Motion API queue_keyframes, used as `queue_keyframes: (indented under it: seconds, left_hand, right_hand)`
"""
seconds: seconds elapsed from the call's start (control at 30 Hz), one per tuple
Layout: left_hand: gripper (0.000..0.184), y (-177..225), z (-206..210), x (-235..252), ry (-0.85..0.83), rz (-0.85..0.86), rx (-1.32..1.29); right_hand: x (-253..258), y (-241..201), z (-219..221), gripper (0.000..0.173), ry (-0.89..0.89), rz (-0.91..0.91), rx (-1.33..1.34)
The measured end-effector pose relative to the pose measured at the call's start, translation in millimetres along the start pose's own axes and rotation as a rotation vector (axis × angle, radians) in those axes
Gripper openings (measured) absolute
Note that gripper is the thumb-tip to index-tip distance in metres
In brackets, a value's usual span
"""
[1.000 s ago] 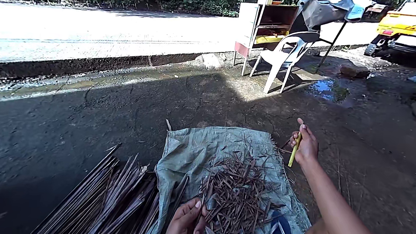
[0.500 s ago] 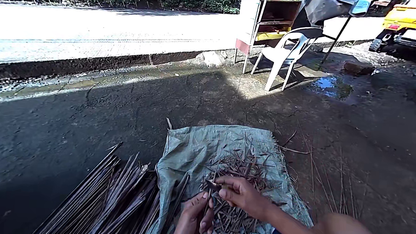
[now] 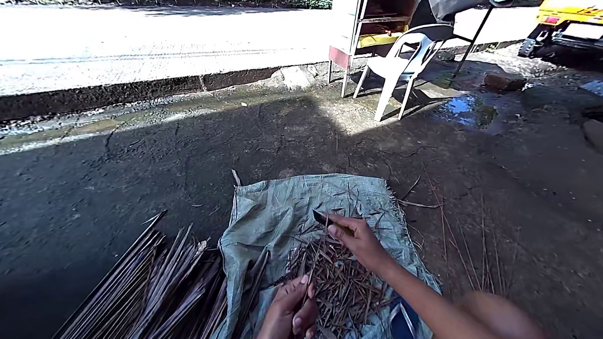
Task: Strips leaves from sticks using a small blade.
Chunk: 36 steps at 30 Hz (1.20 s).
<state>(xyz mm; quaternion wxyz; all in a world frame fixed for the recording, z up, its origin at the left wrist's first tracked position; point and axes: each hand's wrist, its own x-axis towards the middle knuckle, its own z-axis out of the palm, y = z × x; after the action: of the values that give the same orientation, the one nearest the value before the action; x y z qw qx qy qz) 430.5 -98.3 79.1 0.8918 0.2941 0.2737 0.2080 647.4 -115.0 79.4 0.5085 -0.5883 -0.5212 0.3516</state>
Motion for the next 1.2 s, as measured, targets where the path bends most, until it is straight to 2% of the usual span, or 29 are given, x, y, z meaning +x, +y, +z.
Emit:
queue_keyframes:
  seconds: [0.1,0.33,0.63,1.1,1.2]
  left_hand:
    - [0.045,-2.5,-2.7,-0.2,-0.041,-0.004,-0.002]
    - [0.048,-11.1,-8.6,-12.0,-0.076,-0.035,0.035]
    - [0.051,-13.4,-12.9,-28.2,-0.024,-0.036,0.117]
    - [0.051,-10.6,-17.4,-32.1,0.041,-0.007,0.104]
    - [0.051,-8.9,-22.7,-31.6,0.043,0.006,0.097]
  right_hand:
    - [8.8,3.1,-14.1,0.035,0.048,0.003,0.034]
    - [28.6,11.3,-59.6,0.034,0.315,0.031,0.123]
    - [30.6,18.1,-112.3,0.032,0.565,0.046,0.193]
    - [23.2,13.6,-140.4,0.032,0.902,-0.016,0.387]
    - [21.0,10.9,-137.6,0.033,0.860,0.013,0.376]
